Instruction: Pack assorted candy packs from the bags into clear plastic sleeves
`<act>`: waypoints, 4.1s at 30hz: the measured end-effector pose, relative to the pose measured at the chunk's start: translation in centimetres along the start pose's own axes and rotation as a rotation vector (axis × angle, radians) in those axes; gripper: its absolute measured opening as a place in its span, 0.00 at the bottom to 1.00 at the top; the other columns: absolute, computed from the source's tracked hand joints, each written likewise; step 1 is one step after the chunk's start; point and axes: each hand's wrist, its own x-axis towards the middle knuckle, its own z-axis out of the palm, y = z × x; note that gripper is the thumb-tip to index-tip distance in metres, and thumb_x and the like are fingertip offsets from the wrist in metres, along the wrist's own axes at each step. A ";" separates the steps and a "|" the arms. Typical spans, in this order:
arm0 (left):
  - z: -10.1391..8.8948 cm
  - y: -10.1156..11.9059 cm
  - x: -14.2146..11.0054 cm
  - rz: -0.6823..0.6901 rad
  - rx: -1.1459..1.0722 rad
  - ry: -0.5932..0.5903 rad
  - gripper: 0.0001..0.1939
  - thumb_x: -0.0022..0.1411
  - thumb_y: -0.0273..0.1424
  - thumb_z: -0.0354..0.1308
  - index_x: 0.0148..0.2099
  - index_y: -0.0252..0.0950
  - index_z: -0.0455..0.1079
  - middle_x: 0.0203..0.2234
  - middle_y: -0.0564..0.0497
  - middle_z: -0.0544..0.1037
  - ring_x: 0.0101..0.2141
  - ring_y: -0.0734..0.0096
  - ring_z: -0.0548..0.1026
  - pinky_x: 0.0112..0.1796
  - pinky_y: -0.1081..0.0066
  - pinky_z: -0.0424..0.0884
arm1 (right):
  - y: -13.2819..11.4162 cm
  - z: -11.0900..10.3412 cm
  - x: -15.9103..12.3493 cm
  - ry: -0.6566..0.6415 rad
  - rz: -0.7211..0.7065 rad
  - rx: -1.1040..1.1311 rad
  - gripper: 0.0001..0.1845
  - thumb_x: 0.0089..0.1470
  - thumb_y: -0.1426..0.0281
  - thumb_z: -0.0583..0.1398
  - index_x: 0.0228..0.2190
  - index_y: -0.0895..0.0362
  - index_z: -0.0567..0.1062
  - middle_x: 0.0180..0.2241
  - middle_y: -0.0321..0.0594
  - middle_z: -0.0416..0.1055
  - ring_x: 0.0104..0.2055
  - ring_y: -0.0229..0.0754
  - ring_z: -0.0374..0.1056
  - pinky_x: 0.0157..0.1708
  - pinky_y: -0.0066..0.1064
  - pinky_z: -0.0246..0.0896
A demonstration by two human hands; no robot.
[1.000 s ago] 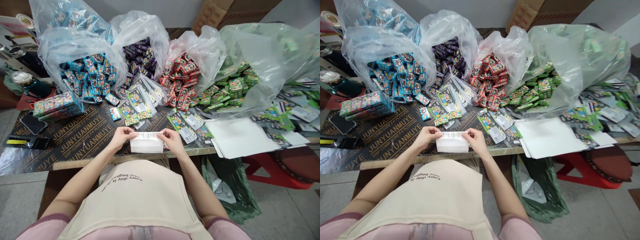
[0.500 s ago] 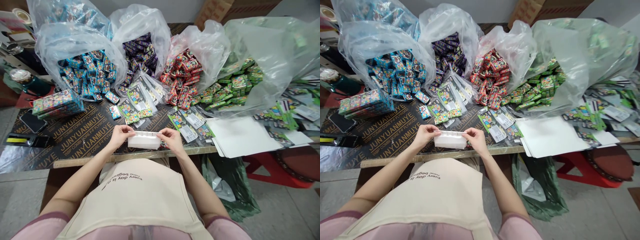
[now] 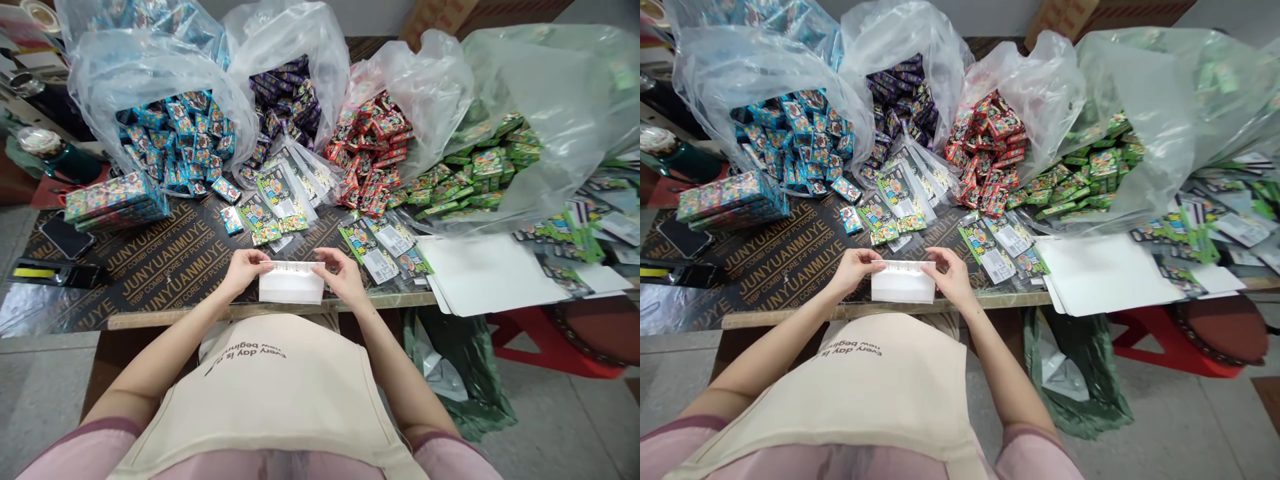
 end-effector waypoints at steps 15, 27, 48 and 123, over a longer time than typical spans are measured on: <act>-0.3 -1.0 2.5 0.001 -0.034 0.089 0.14 0.36 0.34 0.69 0.23 0.31 0.72 0.14 0.54 0.72 0.17 0.79 0.66 0.20 0.78 0.61 | 3.2 -4.0 0.1 -0.258 -0.229 -0.590 0.34 0.52 0.63 0.62 0.59 0.51 0.61 0.58 0.48 0.63 0.58 0.54 0.59 0.53 0.48 0.56; 7.5 -3.5 5.3 -0.084 0.110 0.025 0.09 0.46 0.29 0.66 0.23 0.32 0.69 0.12 0.55 0.69 0.13 0.77 0.66 0.17 0.76 0.62 | 6.4 -9.7 -1.3 0.514 -0.220 -0.769 0.20 0.50 0.62 0.61 0.43 0.60 0.76 0.34 0.46 0.75 0.33 0.46 0.70 0.39 0.39 0.67; -1.5 -4.4 5.9 0.659 1.175 0.147 0.24 0.57 0.33 0.62 0.56 0.33 0.66 0.51 0.39 0.72 0.51 0.51 0.68 0.53 0.52 0.64 | 8.0 -6.9 4.8 0.397 -0.248 -0.719 0.19 0.57 0.58 0.56 0.40 0.57 0.78 0.43 0.51 0.73 0.47 0.53 0.65 0.49 0.49 0.60; -4.5 0.1 -2.0 0.262 0.076 0.183 0.23 0.55 0.45 0.59 0.19 0.34 0.59 0.15 0.57 0.61 0.19 0.79 0.59 0.23 0.76 0.55 | -5.1 11.3 3.6 -0.420 0.201 0.414 0.23 0.33 0.66 0.72 0.35 0.56 0.75 0.33 0.36 0.78 0.33 0.43 0.74 0.39 0.37 0.71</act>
